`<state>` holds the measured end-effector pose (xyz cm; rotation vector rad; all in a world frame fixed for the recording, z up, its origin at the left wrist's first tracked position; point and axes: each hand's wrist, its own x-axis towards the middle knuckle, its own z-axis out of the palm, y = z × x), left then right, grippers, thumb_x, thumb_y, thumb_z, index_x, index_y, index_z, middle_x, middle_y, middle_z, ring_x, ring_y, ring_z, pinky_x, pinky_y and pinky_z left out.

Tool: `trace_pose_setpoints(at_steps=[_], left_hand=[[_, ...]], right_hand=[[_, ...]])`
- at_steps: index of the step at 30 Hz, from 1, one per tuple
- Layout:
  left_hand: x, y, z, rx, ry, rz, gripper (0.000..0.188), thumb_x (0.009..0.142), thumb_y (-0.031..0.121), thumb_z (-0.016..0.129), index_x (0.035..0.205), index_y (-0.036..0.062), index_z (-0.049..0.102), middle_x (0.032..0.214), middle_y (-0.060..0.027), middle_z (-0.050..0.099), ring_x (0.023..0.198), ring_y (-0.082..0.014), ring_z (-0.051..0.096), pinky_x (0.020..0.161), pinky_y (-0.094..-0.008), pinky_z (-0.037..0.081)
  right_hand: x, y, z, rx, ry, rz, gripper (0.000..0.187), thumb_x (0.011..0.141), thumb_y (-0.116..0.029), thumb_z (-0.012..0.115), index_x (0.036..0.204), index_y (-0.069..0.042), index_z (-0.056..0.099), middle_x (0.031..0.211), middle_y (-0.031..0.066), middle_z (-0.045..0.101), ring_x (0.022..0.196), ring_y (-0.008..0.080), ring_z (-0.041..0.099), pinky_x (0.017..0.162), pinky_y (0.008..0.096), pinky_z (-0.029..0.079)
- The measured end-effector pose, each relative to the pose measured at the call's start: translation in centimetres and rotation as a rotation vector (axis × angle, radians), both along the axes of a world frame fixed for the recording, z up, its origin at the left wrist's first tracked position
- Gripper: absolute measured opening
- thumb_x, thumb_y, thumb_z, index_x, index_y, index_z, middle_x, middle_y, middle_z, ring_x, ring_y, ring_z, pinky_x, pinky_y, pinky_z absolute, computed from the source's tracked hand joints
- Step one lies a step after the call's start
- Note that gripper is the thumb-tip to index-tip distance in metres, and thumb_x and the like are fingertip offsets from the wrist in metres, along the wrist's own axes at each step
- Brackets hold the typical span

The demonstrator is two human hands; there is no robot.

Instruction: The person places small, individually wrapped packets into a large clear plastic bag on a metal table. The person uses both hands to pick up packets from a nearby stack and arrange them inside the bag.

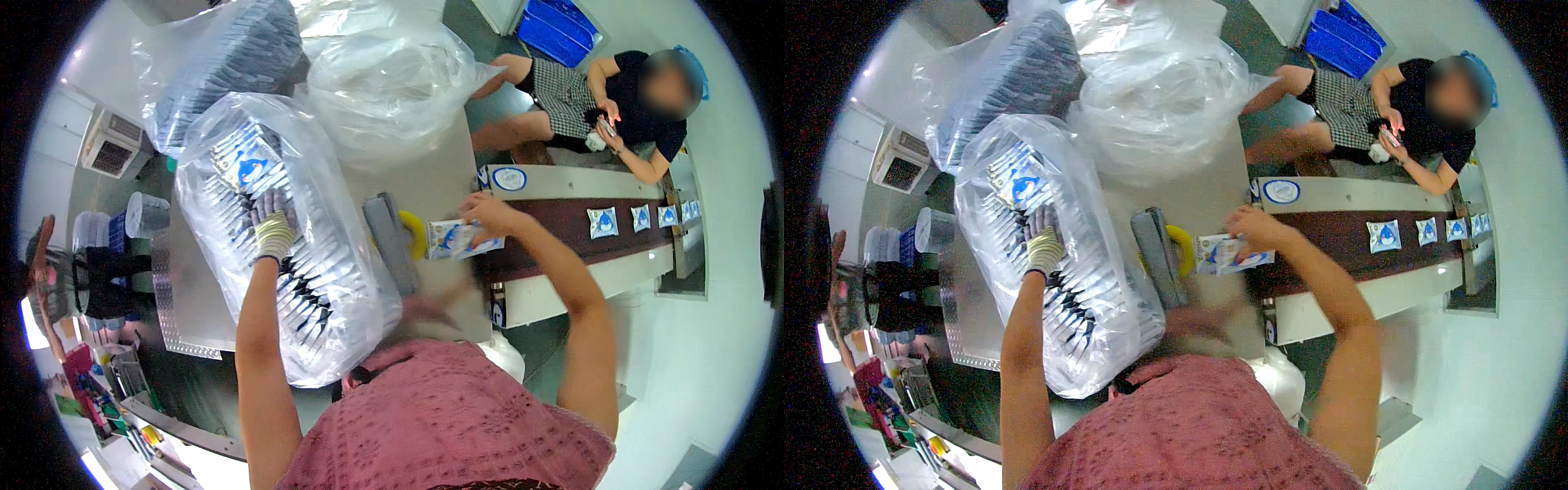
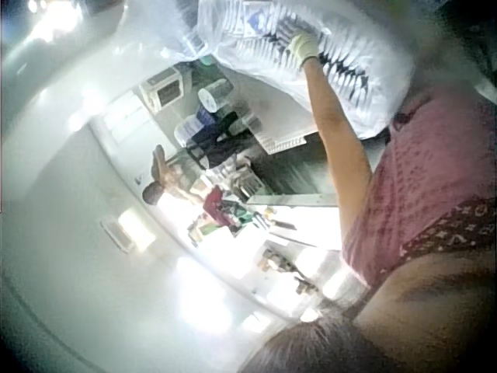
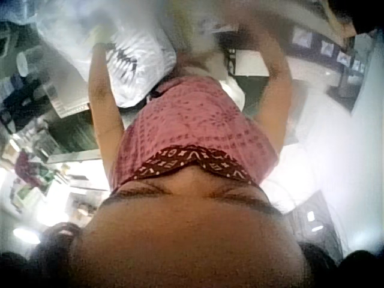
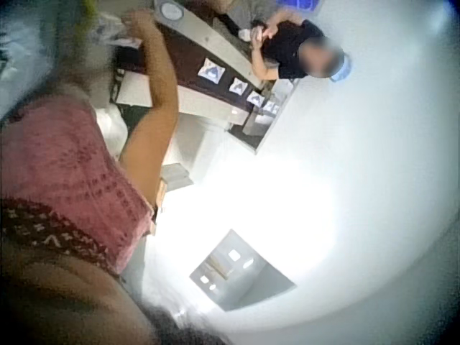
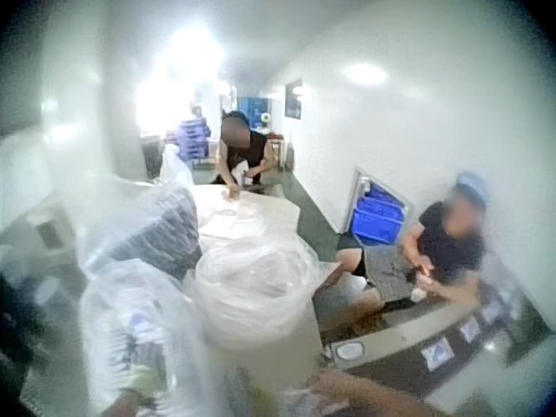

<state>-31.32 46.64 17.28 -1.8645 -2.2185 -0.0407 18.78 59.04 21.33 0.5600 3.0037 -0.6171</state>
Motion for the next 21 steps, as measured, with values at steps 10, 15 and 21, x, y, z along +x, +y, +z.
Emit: trace_pose_setpoints(at_steps=[10, 15, 21], left_hand=[[1.2, 0.8, 1.1, 0.033, -0.16, -0.015, 0.056, 0.084, 0.034, 0.051, 0.133, 0.0089, 0.041, 0.139, -0.0172, 0.037, 0.128, -0.0379, 0.032, 0.105, -0.0542, 0.024], [1.5, 0.8, 0.6, 0.179, -0.138, -0.036, 0.057, 0.078, 0.034, 0.055, 0.129, 0.0092, 0.044, 0.134, -0.0172, 0.04, 0.124, -0.0375, 0.035, 0.103, -0.0536, 0.024], [2.0, 0.1, 2.0, 0.063, -0.234, -0.095, 0.058, 0.081, 0.033, 0.053, 0.131, 0.0056, 0.042, 0.135, -0.0189, 0.041, 0.126, -0.0374, 0.036, 0.105, -0.0523, 0.025]], right_hand=[[-5.8, -7.6, -5.6, -0.25, -0.717, -0.509, 0.111, 0.044, -0.064, 0.08, 0.122, 0.007, 0.047, 0.127, 0.0269, 0.045, 0.123, 0.0431, 0.036, 0.099, 0.0504, 0.034], [-3.9, -19.1, -4.9, 0.109, -0.428, -0.493, 0.086, 0.054, -0.045, 0.082, 0.116, 0.004, 0.047, 0.113, 0.0207, 0.051, 0.113, 0.0345, 0.047, 0.102, 0.0479, 0.031], [-1.6, -19.7, -1.4, -0.523, -0.228, -1.091, 0.093, 0.047, -0.046, 0.085, 0.113, 0.003, 0.042, 0.102, 0.022, 0.061, 0.097, 0.0346, 0.061, 0.084, 0.0403, 0.048]])
